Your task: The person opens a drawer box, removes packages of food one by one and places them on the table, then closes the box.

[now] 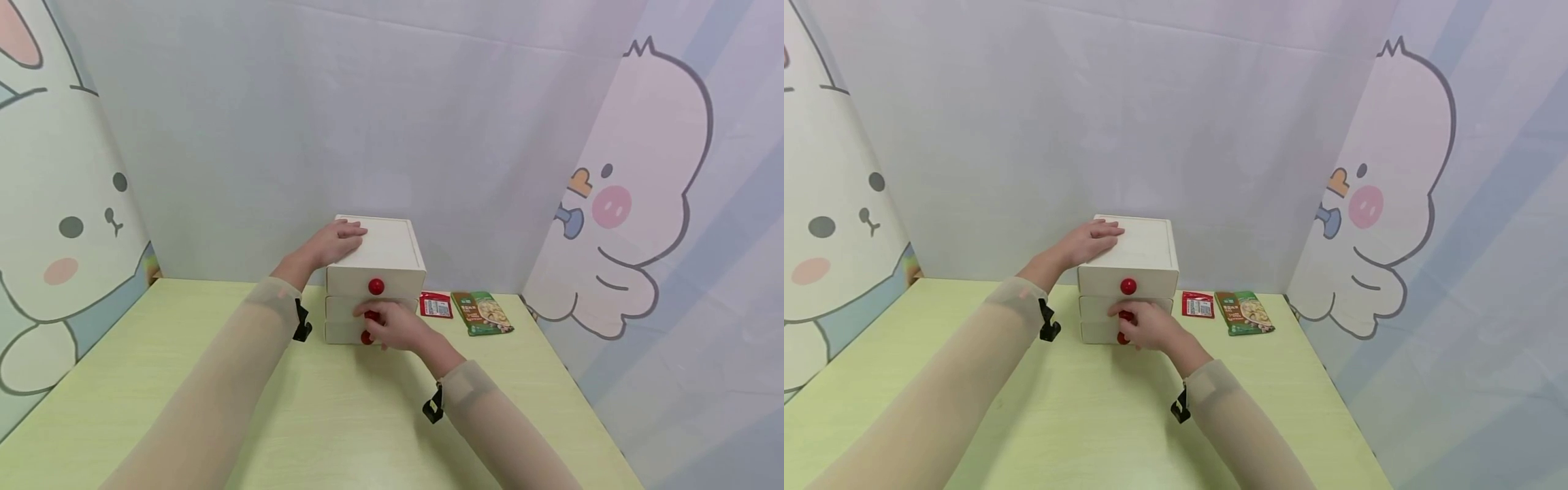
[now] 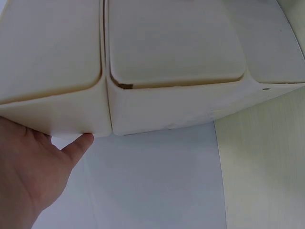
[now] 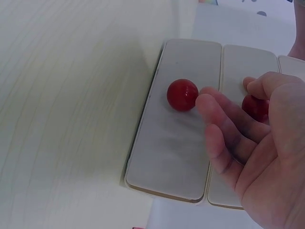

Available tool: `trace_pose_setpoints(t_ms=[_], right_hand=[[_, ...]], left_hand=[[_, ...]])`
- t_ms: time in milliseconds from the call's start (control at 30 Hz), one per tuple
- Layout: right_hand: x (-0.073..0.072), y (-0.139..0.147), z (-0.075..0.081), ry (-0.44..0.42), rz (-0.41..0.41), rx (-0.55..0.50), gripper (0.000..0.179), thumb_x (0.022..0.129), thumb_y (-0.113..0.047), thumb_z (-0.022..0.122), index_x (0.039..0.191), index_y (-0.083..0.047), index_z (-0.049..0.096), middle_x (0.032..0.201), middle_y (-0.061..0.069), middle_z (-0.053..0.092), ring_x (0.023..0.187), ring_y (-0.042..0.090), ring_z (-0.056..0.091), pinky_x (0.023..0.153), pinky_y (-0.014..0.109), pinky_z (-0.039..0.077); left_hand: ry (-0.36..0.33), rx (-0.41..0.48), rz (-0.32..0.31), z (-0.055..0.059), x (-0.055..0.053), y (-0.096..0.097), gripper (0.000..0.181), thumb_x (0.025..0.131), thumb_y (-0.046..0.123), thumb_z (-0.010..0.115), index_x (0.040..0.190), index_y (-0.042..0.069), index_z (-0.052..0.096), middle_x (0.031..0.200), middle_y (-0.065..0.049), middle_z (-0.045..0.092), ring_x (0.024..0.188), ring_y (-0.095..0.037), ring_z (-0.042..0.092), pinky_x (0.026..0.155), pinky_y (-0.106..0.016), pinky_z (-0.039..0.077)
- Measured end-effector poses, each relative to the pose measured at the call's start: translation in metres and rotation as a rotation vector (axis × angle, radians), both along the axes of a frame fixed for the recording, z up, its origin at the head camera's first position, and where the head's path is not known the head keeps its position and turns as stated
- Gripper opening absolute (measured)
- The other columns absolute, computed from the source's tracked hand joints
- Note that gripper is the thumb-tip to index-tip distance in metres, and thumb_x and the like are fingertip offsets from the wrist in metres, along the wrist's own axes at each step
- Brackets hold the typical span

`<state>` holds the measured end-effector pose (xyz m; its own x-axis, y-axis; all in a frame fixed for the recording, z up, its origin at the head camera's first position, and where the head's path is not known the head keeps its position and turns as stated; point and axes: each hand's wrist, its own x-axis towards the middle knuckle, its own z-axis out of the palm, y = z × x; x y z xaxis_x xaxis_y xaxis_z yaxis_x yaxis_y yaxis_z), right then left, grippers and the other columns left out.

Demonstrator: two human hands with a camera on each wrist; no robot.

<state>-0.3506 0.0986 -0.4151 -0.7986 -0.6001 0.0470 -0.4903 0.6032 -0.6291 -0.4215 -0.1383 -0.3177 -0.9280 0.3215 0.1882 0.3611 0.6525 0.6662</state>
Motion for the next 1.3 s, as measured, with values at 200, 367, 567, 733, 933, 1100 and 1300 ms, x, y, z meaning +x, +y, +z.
trace_pose_setpoints(t_ms=[200, 367, 567, 733, 933, 1100, 1300], right_hand=[[0.001, 0.000, 0.000, -0.001, -0.012, -0.002, 0.026, 0.110, -0.019, 0.058, 0.131, -0.025, 0.073, 0.090, 0.005, 0.067, 0.065, 0.018, 0.070, 0.061, 0.034, 0.064], [0.005, 0.001, 0.002, -0.007, -0.005, 0.014, 0.027, 0.111, -0.019, 0.057, 0.134, -0.023, 0.071, 0.089, 0.005, 0.066, 0.062, 0.018, 0.070, 0.061, 0.033, 0.064], [0.010, 0.002, 0.010, -0.024, 0.029, 0.018, 0.033, 0.111, -0.019, 0.058, 0.141, -0.021, 0.072, 0.090, 0.009, 0.072, 0.061, 0.018, 0.071, 0.062, 0.037, 0.066], [0.014, 0.003, 0.008, -0.039, 0.080, 0.067, 0.035, 0.112, -0.021, 0.060, 0.144, -0.020, 0.074, 0.102, 0.014, 0.080, 0.060, 0.017, 0.072, 0.063, 0.032, 0.063], [0.014, 0.002, -0.003, -0.013, 0.099, 0.165, 0.032, 0.111, -0.023, 0.064, 0.141, -0.019, 0.076, 0.096, -0.001, 0.078, 0.059, 0.016, 0.073, 0.064, 0.025, 0.059], [0.012, 0.001, -0.011, -0.006, 0.068, 0.216, 0.032, 0.110, -0.022, 0.067, 0.141, -0.020, 0.076, 0.092, 0.001, 0.076, 0.057, 0.015, 0.070, 0.065, 0.024, 0.057], [0.011, -0.001, -0.020, 0.050, 0.039, 0.259, 0.031, 0.109, -0.020, 0.069, 0.139, -0.018, 0.077, 0.102, -0.003, 0.076, 0.060, 0.009, 0.064, 0.064, 0.024, 0.057]], left_hand=[[-0.001, -0.008, 0.009, 0.001, 0.001, 0.000, 0.053, 0.115, 0.037, 0.046, 0.162, 0.015, 0.056, 0.180, -0.007, 0.036, 0.174, -0.032, 0.009, 0.140, -0.059, 0.010], [-0.007, -0.009, 0.015, 0.001, 0.001, 0.001, 0.053, 0.115, 0.038, 0.046, 0.162, 0.016, 0.056, 0.180, -0.005, 0.036, 0.174, -0.030, 0.009, 0.140, -0.059, 0.010], [-0.008, -0.003, 0.018, 0.001, 0.000, 0.000, 0.053, 0.115, 0.037, 0.047, 0.162, 0.016, 0.057, 0.180, -0.006, 0.036, 0.174, -0.030, 0.010, 0.140, -0.058, 0.010], [-0.005, -0.006, 0.020, 0.001, -0.001, 0.001, 0.053, 0.115, 0.038, 0.046, 0.162, 0.016, 0.057, 0.180, -0.005, 0.036, 0.174, -0.030, 0.010, 0.140, -0.059, 0.011], [-0.007, -0.015, 0.025, 0.001, 0.001, 0.001, 0.052, 0.115, 0.038, 0.047, 0.161, 0.017, 0.058, 0.180, -0.004, 0.037, 0.174, -0.030, 0.011, 0.140, -0.059, 0.010], [-0.005, -0.018, 0.031, 0.000, 0.000, 0.000, 0.052, 0.115, 0.038, 0.048, 0.161, 0.017, 0.058, 0.179, -0.004, 0.039, 0.174, -0.030, 0.011, 0.140, -0.059, 0.009], [-0.006, -0.027, 0.023, 0.000, -0.002, 0.001, 0.053, 0.115, 0.038, 0.047, 0.161, 0.016, 0.057, 0.180, -0.005, 0.037, 0.174, -0.031, 0.011, 0.140, -0.059, 0.009]])
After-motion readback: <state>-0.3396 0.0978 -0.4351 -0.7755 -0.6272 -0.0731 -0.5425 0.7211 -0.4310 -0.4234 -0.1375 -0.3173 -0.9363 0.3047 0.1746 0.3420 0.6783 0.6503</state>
